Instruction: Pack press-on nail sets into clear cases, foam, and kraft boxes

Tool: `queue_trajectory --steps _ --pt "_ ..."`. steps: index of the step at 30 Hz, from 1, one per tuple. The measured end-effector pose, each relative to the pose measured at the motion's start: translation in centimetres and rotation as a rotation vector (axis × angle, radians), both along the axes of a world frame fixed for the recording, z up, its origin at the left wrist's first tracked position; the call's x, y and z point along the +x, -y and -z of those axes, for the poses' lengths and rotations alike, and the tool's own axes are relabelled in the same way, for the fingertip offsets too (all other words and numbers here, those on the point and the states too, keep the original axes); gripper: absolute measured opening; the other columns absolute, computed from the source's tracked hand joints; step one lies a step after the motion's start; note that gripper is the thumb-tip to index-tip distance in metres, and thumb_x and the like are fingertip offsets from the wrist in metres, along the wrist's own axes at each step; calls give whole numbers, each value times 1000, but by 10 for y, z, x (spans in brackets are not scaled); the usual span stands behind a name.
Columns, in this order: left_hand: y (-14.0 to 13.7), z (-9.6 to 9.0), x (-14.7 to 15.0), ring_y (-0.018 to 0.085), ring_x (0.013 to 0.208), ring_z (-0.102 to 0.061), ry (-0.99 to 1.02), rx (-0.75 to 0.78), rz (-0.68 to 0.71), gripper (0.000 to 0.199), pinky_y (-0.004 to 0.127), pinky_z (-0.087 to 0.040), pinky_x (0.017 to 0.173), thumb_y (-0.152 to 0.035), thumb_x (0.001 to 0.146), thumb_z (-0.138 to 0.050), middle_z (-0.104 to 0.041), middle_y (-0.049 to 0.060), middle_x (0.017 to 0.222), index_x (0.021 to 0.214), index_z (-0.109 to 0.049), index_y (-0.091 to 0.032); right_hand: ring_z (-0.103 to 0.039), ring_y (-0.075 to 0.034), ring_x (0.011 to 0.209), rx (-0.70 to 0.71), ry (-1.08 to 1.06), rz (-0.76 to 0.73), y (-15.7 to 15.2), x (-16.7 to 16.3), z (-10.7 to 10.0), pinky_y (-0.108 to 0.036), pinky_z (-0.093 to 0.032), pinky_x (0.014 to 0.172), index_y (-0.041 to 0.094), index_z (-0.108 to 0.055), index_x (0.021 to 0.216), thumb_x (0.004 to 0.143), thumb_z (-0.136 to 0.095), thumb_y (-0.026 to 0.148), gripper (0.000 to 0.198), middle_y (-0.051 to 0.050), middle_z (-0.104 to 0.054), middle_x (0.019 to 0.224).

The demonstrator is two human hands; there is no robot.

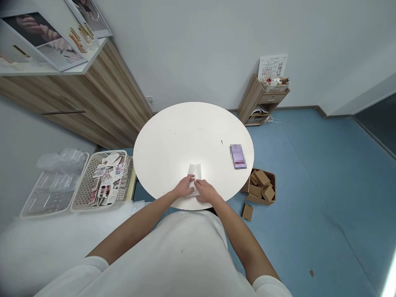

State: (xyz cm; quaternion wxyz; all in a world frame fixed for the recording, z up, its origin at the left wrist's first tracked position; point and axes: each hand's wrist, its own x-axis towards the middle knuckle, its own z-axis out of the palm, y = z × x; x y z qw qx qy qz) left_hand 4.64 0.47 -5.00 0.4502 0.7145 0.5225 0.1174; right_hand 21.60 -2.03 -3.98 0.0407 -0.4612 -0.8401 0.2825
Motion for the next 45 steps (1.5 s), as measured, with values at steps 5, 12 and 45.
queue_trajectory --steps 5,12,45 --pt "25 -5 -13 21 107 -50 233 -268 -15 35 33 -39 89 -25 74 -44 -56 6 114 109 -50 -22 -51 -21 83 -110 -65 -19 22 1 -12 -33 -41 74 17 -51 97 70 -50 25 28 -8 -57 92" --pt "35 -1 -14 19 100 -53 407 -242 -273 31 31 -41 84 -26 76 -43 -58 7 109 104 -52 -17 -50 -16 68 -409 -192 287 0 -2 -17 -27 -38 61 20 -49 68 75 -42 30 14 -2 -56 76" --pt "52 -1 21 24 105 -44 -118 148 -458 29 38 -38 90 -34 80 -44 -45 9 112 101 -57 -19 -36 -27 115 -194 -159 283 33 8 13 -41 -37 92 24 -35 126 76 -50 29 53 -12 -22 133"
